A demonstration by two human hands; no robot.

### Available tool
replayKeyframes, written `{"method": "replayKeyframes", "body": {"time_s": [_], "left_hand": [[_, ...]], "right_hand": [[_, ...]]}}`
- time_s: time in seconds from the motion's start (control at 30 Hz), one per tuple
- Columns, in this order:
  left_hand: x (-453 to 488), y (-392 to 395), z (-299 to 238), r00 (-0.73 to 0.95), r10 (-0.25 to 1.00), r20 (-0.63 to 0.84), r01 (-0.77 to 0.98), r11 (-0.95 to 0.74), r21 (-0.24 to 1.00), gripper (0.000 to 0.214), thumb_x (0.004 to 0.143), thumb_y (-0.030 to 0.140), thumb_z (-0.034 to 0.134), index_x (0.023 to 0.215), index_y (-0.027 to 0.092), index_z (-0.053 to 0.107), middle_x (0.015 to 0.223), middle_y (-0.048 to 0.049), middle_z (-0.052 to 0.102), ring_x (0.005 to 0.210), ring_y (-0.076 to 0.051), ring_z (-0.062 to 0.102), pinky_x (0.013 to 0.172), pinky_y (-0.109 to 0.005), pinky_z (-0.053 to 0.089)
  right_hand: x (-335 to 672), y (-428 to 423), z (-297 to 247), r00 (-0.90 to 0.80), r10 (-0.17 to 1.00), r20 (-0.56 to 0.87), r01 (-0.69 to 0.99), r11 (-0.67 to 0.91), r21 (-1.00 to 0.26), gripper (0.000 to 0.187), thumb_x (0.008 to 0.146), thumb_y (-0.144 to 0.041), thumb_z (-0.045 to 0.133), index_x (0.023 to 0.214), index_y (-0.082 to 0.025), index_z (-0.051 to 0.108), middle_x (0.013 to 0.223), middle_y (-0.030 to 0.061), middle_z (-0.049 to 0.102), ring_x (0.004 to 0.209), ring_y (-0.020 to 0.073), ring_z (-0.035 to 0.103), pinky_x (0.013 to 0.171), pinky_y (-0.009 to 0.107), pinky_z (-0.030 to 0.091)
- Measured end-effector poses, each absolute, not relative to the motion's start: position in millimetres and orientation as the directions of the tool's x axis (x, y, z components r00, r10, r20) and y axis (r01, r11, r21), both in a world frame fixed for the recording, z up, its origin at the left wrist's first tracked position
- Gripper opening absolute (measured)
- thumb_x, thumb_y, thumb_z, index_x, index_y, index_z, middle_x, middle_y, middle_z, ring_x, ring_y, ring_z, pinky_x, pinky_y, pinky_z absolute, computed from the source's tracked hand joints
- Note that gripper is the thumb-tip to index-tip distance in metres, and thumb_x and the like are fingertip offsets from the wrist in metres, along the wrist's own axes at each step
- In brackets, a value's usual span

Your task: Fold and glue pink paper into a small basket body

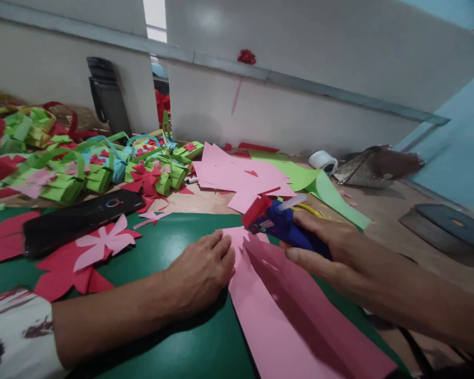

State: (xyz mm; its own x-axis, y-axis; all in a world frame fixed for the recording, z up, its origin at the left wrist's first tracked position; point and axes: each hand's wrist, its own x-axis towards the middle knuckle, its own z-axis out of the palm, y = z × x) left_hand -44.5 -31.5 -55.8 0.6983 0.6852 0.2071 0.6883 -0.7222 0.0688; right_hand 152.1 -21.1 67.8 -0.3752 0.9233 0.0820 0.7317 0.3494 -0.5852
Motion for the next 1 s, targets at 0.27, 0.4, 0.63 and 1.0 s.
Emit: {"method": "replayKeyframes", "body": {"time_s": [0.27, 0.4, 0.63, 1.0], "left_hand": [[-44, -32, -52, 0.69, 0.697, 0.194, 0.692, -0.714, 0.103, 0.024, 0.091, 0.016, 0.04, 0.11, 0.009, 0.053, 0.106, -0.0148, 0.059, 0.105, -0.025, 0.053, 0.094, -0.046, 0.044], [-43, -32, -50, 0.681, 0.711, 0.177, 0.704, -0.702, 0.114, 0.027, 0.092, 0.019, 0.038, 0.112, 0.007, 0.052, 0.109, -0.0171, 0.059, 0.11, -0.028, 0.051, 0.093, -0.048, 0.045], [-43, -33, -50, 0.687, 0.713, 0.137, 0.709, -0.7, 0.085, 0.029, 0.093, 0.019, 0.036, 0.112, 0.005, 0.054, 0.111, -0.0186, 0.058, 0.111, -0.03, 0.051, 0.093, -0.05, 0.045], [-44, -34, -55, 0.698, 0.703, 0.139, 0.707, -0.707, 0.029, 0.034, 0.094, 0.021, 0.032, 0.115, 0.006, 0.053, 0.119, -0.0188, 0.055, 0.114, -0.031, 0.049, 0.098, -0.049, 0.042]], "right_hand": [[152, -5, 57, -0.57, 0.821, -0.001, 0.803, 0.557, -0.209, 0.02, 0.084, -0.035, 0.049, 0.096, -0.022, 0.059, 0.091, 0.005, 0.066, 0.078, 0.0225, 0.06, 0.071, 0.032, 0.042], [150, 0, 56, -0.595, 0.803, -0.029, 0.798, 0.585, -0.147, 0.017, 0.086, -0.036, 0.046, 0.089, -0.021, 0.055, 0.088, 0.0052, 0.065, 0.076, 0.0215, 0.059, 0.068, 0.03, 0.041], [148, 1, 57, -0.586, 0.81, -0.011, 0.802, 0.579, -0.147, 0.027, 0.087, -0.036, 0.046, 0.104, -0.019, 0.056, 0.104, 0.0085, 0.064, 0.089, 0.0247, 0.058, 0.075, 0.032, 0.04], [145, 0, 63, -0.566, 0.821, -0.078, 0.821, 0.552, -0.148, 0.014, 0.086, -0.029, 0.047, 0.094, -0.02, 0.053, 0.092, 0.0041, 0.063, 0.079, 0.0196, 0.057, 0.071, 0.03, 0.039]]}}
